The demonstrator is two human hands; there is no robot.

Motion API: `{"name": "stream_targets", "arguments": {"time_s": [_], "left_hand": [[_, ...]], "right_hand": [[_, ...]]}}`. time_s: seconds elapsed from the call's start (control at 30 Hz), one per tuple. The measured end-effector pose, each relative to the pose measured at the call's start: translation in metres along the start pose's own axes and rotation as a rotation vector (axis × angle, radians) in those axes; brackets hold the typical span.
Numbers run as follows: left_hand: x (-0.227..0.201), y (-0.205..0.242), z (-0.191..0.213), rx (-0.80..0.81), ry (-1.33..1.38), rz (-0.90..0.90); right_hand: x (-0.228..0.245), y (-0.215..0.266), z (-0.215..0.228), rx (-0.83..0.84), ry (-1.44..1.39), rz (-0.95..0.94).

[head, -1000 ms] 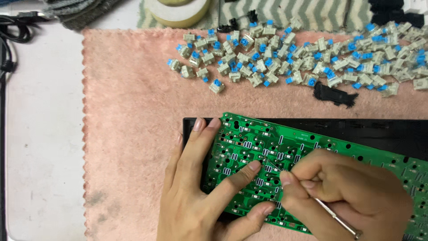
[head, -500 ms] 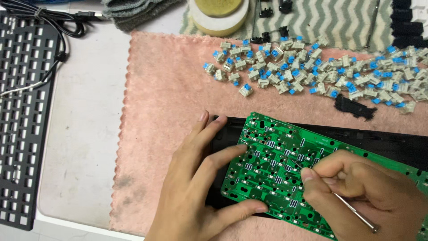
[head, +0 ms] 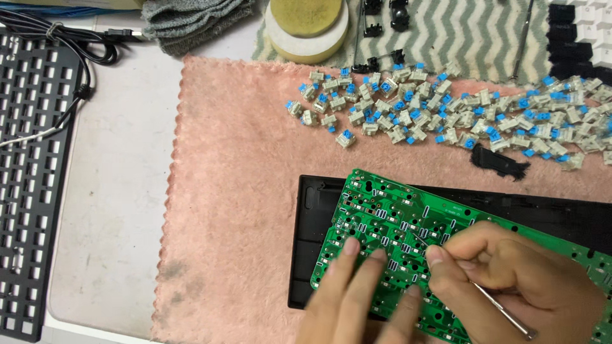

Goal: The person uses a small metal tool to scrape and clean the surface of a green keyboard circuit board. They work methodically across different sections of the board, removing residue or debris from the contact points.

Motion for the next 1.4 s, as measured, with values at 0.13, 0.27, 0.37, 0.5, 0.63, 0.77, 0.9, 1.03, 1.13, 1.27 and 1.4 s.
{"name": "stream_targets", "arguments": {"time_s": [0.13,0.27,0.37,0.5,0.63,0.77,0.9,1.03,1.13,1.27,1.4], "left_hand": [[-0.006,0.016,-0.016,-0.227,-0.236,0.085],[-0.001,0.021,-0.024,-0.298,-0.286,0.307],[0.005,0.017,-0.020,-0.350,-0.271,0.478],[-0.009,-0.006,-0.009,-0.294,-0.398,0.013],[-0.003,0.000,-0.009,-0.272,-0.388,-0.003],[-0.002,0.008,-0.016,-0.239,-0.429,-0.078],[0.001,0.011,-0.015,-0.143,-0.408,-0.082],[0.002,0.010,-0.015,-0.162,-0.411,-0.070],[0.002,0.009,-0.014,-0.174,-0.417,-0.100],[0.004,0.010,-0.015,-0.150,-0.421,-0.130],[0.001,0.010,-0.016,-0.185,-0.380,-0.072]], "right_hand": [[0.004,-0.002,-0.002,0.014,0.040,0.004],[0.014,0.000,-0.004,-0.044,0.087,0.150],[0.023,0.003,-0.005,-0.037,0.141,0.159],[0.028,0.003,-0.009,-0.005,0.058,0.064],[0.018,0.005,-0.008,0.003,0.135,0.095],[0.020,0.003,-0.011,0.015,0.135,0.109],[0.015,0.003,-0.008,0.051,0.104,0.087],[0.012,0.004,-0.009,0.033,0.069,0.065],[0.015,0.001,-0.008,0.015,0.054,0.088],[0.013,0.001,-0.008,0.027,0.103,0.168],[0.012,0.003,-0.009,-0.004,0.034,0.079]]}}
Point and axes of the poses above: each hand's wrist, its own y-axis away from the middle knuckle, its own z-axis out of the back of the hand, x = y × z, the point moved 8 cm from there along -y, towards the middle knuckle, and after that the axes turned 2 degrees about y, right-handed, at the moved point
